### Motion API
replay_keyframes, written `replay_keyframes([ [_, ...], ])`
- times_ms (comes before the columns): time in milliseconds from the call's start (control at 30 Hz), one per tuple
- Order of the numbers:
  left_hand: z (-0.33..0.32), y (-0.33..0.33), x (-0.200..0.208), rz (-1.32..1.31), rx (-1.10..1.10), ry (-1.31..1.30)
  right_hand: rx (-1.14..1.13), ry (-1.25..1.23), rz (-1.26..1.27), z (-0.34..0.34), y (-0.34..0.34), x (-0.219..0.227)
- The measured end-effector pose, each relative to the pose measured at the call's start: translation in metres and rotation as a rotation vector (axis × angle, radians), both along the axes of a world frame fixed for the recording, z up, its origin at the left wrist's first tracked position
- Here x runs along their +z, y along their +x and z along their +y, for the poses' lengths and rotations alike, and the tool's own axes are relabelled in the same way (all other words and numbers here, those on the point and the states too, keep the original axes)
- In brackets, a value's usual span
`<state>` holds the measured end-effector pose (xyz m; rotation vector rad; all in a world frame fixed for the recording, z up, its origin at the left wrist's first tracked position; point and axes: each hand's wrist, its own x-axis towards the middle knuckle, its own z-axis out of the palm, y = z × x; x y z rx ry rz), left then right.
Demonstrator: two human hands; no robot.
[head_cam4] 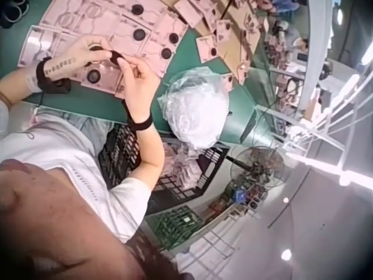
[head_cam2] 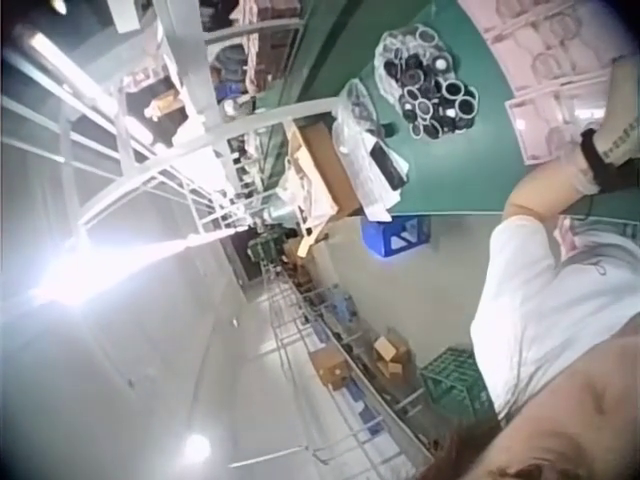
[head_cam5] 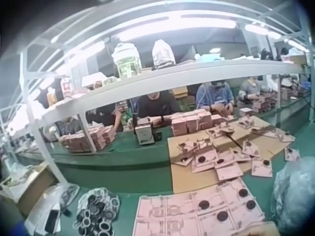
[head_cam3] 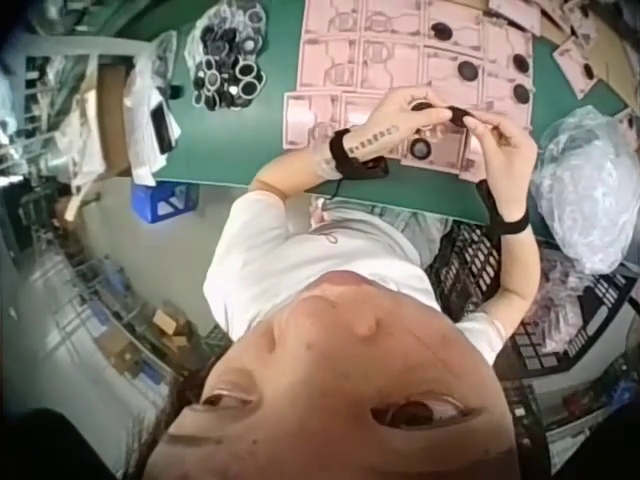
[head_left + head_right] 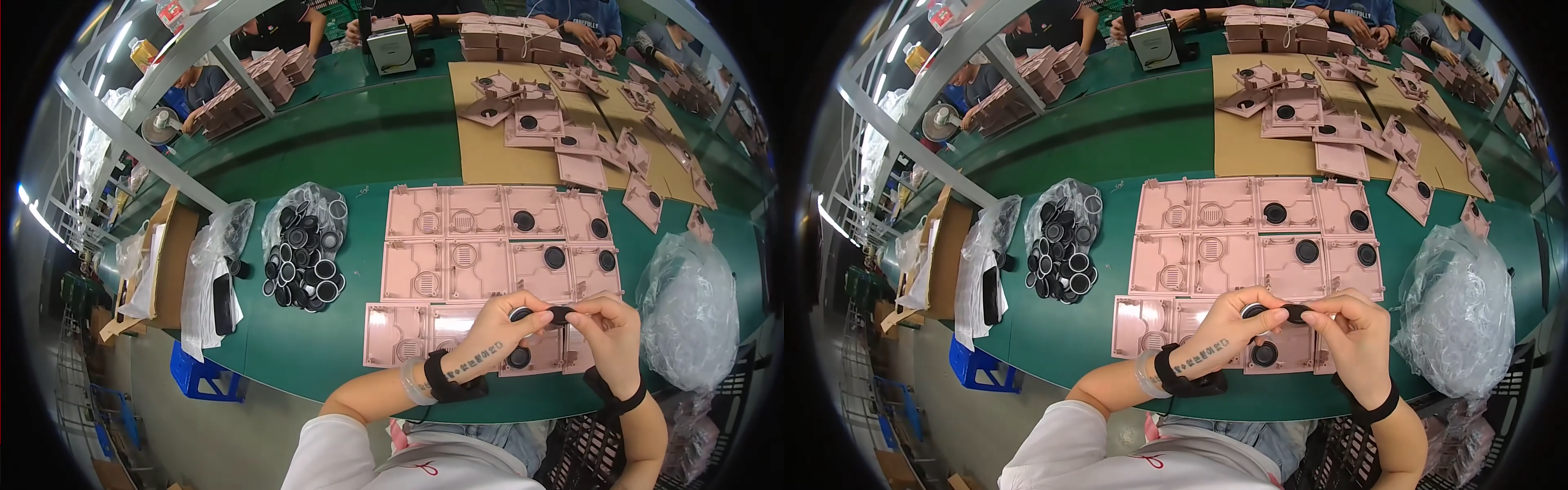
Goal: The person arranges pink plastic panels on the table, peels the adhesive backing from small black speakers, and presses them into circular recesses on the panels.
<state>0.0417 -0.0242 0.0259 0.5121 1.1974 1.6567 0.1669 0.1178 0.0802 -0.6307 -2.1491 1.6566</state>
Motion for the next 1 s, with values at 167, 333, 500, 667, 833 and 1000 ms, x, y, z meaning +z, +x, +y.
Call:
replay_keyframes([
  [167,0.003,-0.004,0.023,-0.274,-0.071,-0.073,-0.003,0.250,0.100,0.005,0.003,-0.006],
  [333,-0.001,-0.003,0.016,-0.321,-0.093,-0.085,0.098,0.338,0.223,0.001,0.005,0.002],
  [500,-0.001,-0.003,0.021,-0.168,0.093,-0.092,-0.065,-0.028,0.055,-0.001,0.001,0.002],
  [667,0.002,-0.001,0.018,-0.004,0.100,-0.109,0.073,-0.216,0.018,0.005,-0.002,-0.004],
  [833,0.003,0.003,0.021,0.056,0.067,-0.120,0.059,-0.038,0.000,0.006,0.004,-0.005],
  [1000,0.003,0.003,0.024,0.034,0.075,-0.162,-0.056,0.213,0.050,0.003,0.002,0.003],
])
